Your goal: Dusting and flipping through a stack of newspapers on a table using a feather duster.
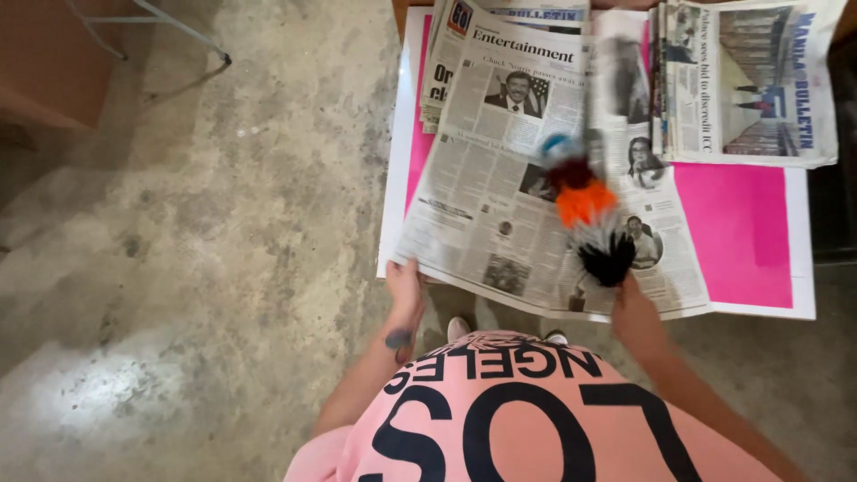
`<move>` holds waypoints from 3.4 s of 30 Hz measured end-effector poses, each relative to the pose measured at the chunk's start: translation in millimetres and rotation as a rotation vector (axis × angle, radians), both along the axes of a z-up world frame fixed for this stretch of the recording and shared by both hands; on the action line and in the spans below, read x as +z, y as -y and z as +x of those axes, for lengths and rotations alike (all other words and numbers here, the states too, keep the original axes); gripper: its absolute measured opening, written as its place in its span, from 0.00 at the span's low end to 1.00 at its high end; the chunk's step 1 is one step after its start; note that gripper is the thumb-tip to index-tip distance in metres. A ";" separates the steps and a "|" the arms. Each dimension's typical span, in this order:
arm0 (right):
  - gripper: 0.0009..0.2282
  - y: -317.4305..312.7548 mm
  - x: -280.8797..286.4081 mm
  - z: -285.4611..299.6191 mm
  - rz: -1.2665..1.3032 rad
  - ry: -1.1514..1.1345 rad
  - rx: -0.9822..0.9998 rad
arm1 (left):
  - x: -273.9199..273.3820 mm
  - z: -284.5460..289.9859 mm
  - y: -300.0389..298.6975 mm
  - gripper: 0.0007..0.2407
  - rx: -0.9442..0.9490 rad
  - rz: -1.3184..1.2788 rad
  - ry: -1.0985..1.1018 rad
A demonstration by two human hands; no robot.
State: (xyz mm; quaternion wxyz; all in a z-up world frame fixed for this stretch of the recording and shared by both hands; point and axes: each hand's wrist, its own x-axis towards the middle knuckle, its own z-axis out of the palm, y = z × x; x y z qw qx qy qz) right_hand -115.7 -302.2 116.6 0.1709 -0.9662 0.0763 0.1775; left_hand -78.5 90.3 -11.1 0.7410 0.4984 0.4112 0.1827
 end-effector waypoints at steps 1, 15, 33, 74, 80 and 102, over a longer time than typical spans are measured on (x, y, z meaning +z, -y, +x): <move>0.22 -22.7 27.6 -5.5 0.179 0.027 -0.080 | 3.1 -12.3 7.7 0.16 -0.086 -0.016 -0.064; 0.23 -121.5 12.2 187.6 0.521 0.174 -0.207 | 3.7 -39.4 15.6 0.12 -0.216 -0.122 -0.188; 0.24 -0.9 -42.1 23.6 0.364 0.301 -0.200 | 3.9 13.5 -12.5 0.19 -0.162 0.401 0.119; 0.25 188.5 -52.7 74.9 0.513 0.634 -0.342 | 176.0 -14.2 244.7 0.18 -0.804 0.807 0.221; 0.36 117.5 -58.8 16.3 0.415 0.325 0.290 | 34.8 -43.4 146.5 0.20 0.078 0.185 0.276; 0.32 102.1 -77.8 152.6 -0.015 0.270 0.055 | 72.7 -117.0 74.3 0.20 0.167 -0.248 0.023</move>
